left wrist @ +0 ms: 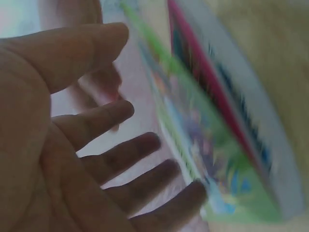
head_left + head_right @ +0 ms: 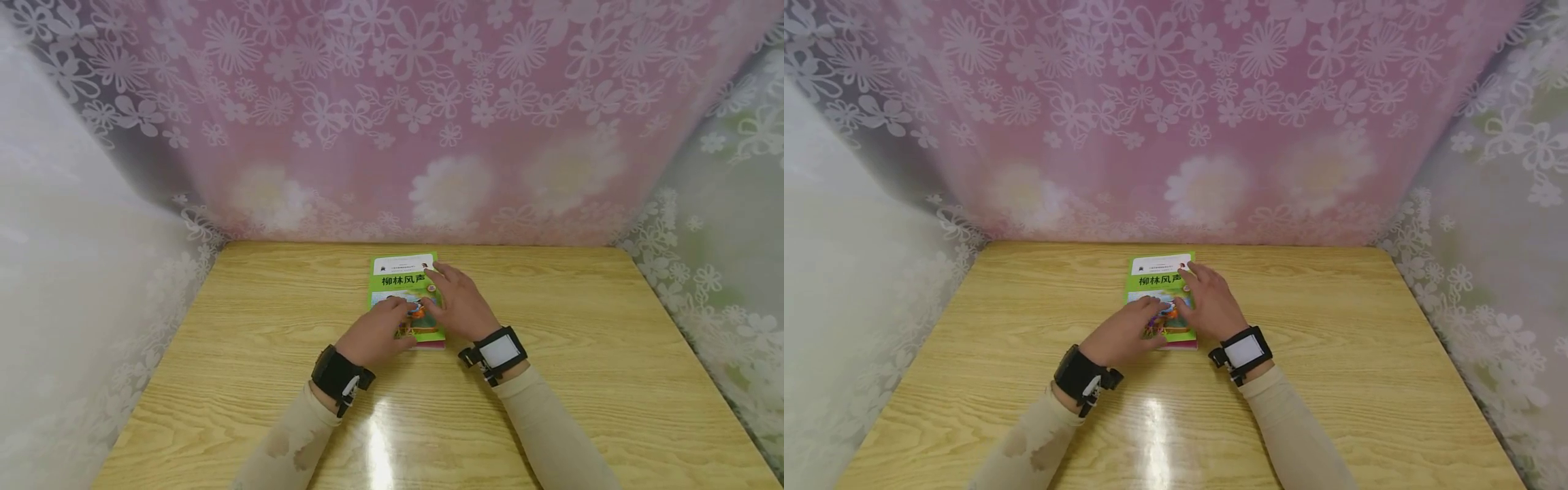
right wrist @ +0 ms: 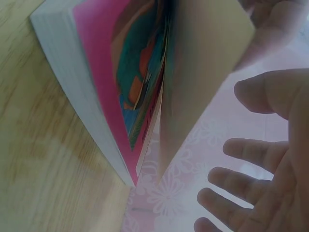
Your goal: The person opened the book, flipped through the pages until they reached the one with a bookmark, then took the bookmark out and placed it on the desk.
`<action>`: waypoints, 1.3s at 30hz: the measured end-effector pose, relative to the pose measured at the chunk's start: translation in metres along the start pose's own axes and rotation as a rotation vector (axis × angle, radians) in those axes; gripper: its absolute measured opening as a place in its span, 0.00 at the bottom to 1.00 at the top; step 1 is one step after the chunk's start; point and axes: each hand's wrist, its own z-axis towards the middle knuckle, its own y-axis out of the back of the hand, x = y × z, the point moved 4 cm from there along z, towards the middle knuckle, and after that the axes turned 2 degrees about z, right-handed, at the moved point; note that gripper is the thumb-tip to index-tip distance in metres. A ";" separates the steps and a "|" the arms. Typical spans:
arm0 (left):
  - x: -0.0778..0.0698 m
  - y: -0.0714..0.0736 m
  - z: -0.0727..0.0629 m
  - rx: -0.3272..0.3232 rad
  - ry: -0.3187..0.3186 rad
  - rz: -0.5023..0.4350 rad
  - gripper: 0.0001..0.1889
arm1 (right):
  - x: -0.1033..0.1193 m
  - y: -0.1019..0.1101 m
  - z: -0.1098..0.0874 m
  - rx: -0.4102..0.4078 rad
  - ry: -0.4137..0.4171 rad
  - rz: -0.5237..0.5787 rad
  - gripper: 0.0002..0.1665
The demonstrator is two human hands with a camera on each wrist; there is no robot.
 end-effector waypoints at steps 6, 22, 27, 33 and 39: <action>-0.007 -0.011 -0.001 -0.001 -0.005 0.071 0.31 | 0.000 -0.001 -0.001 -0.009 0.029 -0.014 0.34; 0.000 -0.016 0.003 -0.076 0.002 0.114 0.20 | 0.002 0.004 0.000 -0.028 0.055 0.008 0.25; 0.001 -0.014 0.004 -0.048 0.003 0.135 0.16 | 0.002 0.005 0.000 -0.030 0.059 0.013 0.25; -0.002 -0.010 0.003 -0.015 -0.020 0.079 0.11 | 0.004 0.008 0.001 -0.090 0.093 0.068 0.23; 0.002 -0.002 0.003 -0.081 0.061 -0.013 0.08 | 0.014 0.016 0.001 -0.187 0.149 0.148 0.23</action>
